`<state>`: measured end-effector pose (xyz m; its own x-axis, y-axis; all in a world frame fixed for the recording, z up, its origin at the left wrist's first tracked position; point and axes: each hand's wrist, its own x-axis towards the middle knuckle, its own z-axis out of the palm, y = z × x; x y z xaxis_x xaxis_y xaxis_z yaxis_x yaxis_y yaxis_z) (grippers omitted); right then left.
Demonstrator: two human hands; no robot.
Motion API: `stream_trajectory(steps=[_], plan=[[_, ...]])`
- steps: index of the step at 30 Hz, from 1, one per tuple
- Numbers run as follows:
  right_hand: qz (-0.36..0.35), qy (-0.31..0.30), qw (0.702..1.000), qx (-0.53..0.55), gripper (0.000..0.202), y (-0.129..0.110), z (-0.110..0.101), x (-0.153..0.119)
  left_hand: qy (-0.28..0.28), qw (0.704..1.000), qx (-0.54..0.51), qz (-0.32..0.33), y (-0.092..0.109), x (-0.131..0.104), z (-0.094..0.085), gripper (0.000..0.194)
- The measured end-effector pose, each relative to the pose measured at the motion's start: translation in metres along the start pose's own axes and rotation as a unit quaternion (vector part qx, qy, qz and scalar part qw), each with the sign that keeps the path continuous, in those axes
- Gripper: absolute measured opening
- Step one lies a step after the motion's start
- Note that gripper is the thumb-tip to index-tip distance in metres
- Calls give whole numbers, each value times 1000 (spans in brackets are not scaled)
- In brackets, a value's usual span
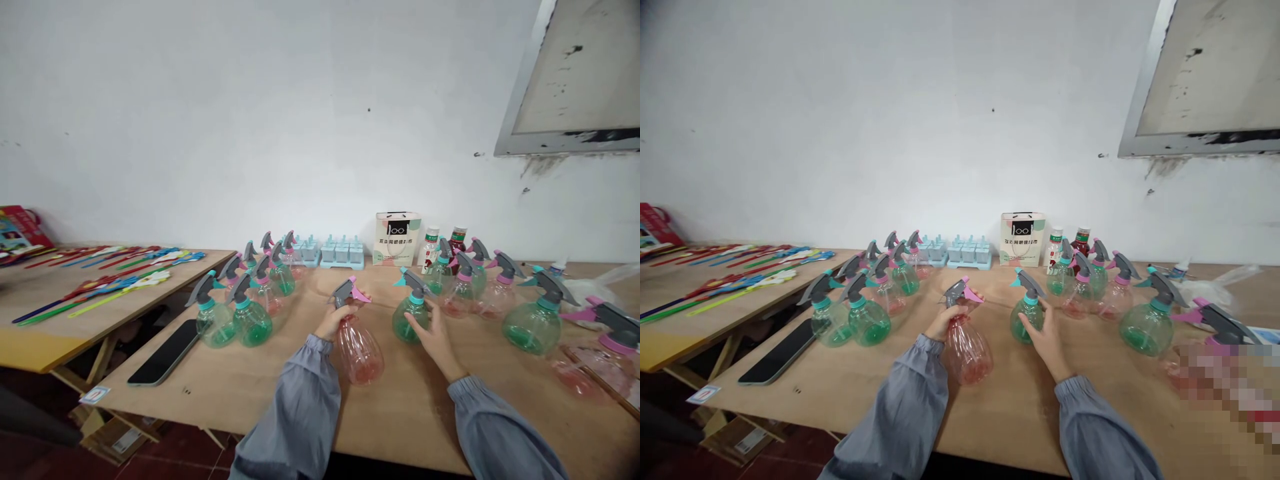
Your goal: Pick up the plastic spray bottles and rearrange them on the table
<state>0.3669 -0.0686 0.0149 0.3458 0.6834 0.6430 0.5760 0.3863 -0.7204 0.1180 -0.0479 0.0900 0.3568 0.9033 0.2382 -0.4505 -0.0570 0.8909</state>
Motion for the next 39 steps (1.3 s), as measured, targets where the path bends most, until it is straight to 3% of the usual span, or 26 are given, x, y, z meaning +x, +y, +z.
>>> stream_trajectory(steps=[5, 12, 20, 22, 28, 34, 39], plan=[[-7, 8, 1000, 6, 64, 3, 1, 0, 77, 996, 24, 45, -3, 1, -2, 31], [-1, 5, 1000, 7, 64, 3, 1, -1, 14, 999, 27, 25, -2, 1, -3, 40], [5, 5, 1000, 17, 65, 4, 1, 0, 95, 988, 87, 84, -10, 5, -15, 31], [3, 7, 1000, 14, 65, 4, 1, 0, 94, 975, 158, 125, -5, 8, -24, 34], [2, 7, 1000, 9, 66, 5, 2, 0, 143, 896, 366, 205, 21, 42, -63, 45], [11, -3, 1000, 21, 67, 1, 1, -1, 200, 877, 386, 203, 9, 69, -89, 25], [21, -4, 1000, 21, 69, -1, 0, -1, 201, 868, 396, 221, 5, 64, -89, 40]])
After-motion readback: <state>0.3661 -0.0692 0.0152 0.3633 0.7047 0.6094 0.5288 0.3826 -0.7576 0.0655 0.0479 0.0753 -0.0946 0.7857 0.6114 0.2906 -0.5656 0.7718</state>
